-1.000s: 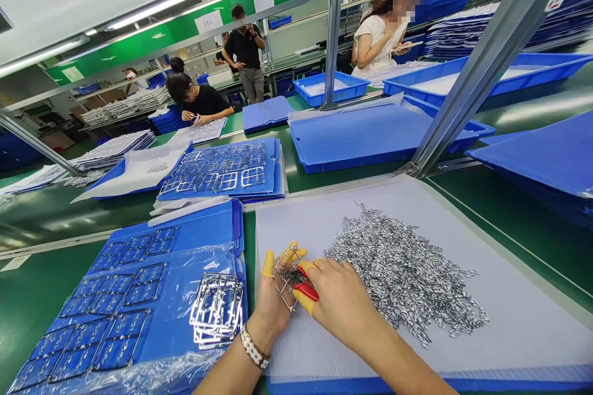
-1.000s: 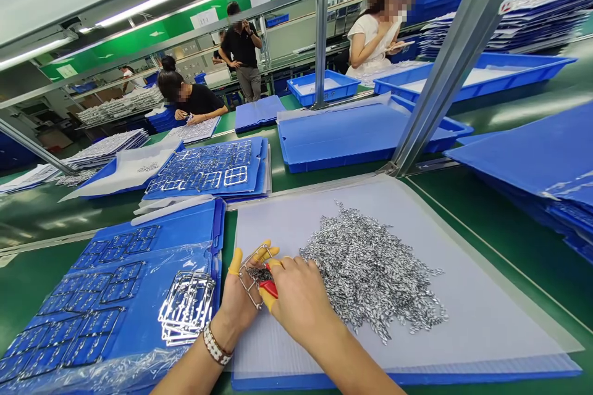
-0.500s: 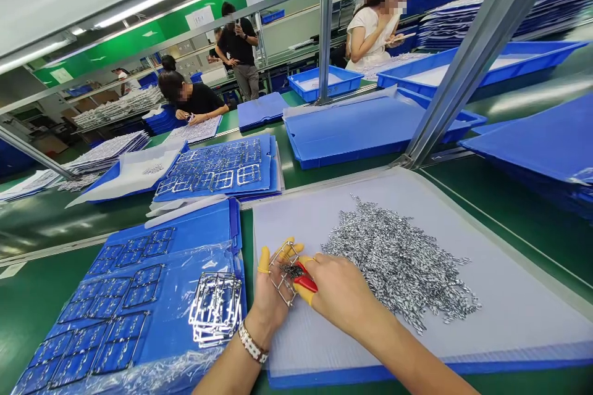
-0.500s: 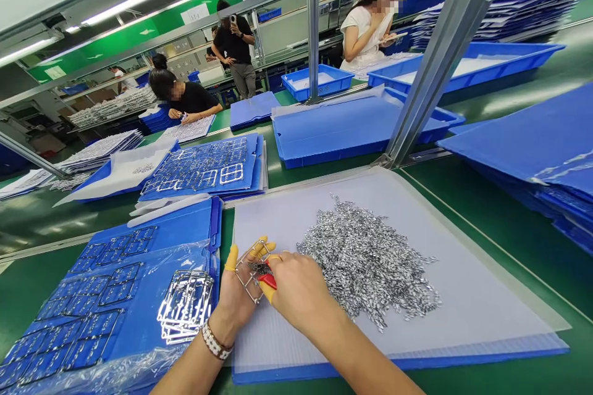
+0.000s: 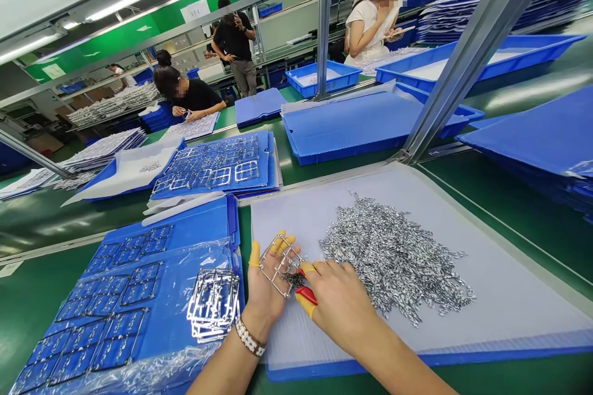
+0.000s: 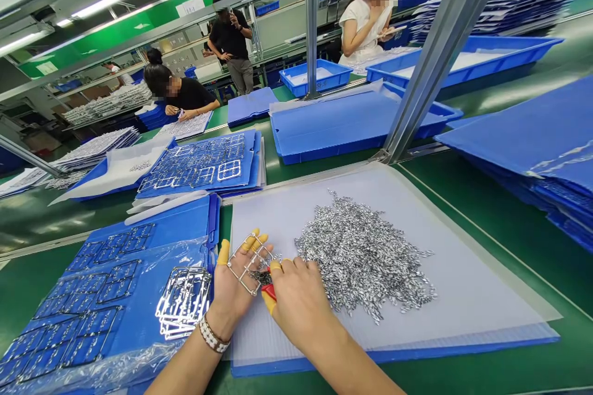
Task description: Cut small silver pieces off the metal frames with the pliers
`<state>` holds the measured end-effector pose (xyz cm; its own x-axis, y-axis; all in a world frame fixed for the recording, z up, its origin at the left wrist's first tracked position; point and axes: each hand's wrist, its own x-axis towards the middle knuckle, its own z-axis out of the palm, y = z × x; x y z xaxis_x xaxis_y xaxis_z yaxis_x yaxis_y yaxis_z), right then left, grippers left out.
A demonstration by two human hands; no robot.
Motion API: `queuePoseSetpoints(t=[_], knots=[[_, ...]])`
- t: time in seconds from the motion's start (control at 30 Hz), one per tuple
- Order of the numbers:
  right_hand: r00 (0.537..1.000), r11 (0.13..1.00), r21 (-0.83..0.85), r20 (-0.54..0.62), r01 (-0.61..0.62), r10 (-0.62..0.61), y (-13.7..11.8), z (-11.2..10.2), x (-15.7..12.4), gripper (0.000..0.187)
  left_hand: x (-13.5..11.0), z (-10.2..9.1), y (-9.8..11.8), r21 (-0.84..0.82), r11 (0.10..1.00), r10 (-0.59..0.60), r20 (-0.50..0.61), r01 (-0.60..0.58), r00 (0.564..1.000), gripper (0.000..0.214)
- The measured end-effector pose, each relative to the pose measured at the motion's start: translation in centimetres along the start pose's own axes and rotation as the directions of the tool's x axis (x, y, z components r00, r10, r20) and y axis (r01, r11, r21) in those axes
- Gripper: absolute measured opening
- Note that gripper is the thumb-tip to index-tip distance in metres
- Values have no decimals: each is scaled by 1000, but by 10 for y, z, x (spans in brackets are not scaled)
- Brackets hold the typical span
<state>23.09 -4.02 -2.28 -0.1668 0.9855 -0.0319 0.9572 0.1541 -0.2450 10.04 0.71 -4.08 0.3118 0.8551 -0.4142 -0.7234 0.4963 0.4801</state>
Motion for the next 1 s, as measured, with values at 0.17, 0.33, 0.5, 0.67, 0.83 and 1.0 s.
queuePoseSetpoints(t=[0.17, 0.33, 0.5, 0.67, 0.83, 1.0], knots=[[1000, 1000, -13, -28, 2, -2, 1, 1, 0, 22, -2, 1, -2, 31, 998, 56, -13, -56, 998, 52], [1000, 998, -69, -30, 5, -7, -5, 3, 0, 25, -1, 0, -5, 77, 992, 103, -22, -101, 994, 53], [999, 990, -135, -42, 29, -34, -6, 2, -1, 30, 1, 0, -3, 69, 990, 125, -44, -122, 991, 51], [994, 994, -106, -105, -29, 18, 7, -6, -1, 22, 0, -1, 1, -11, 998, 55, -13, -55, 998, 53], [994, 993, -94, -92, -75, 66, 17, -8, 8, 20, -1, 0, 1, -27, 1000, 11, 63, -9, 998, 54], [997, 996, -74, -56, -49, 45, 16, -5, 11, 19, -1, -1, -1, -11, 1000, 17, 74, -16, 997, 53]])
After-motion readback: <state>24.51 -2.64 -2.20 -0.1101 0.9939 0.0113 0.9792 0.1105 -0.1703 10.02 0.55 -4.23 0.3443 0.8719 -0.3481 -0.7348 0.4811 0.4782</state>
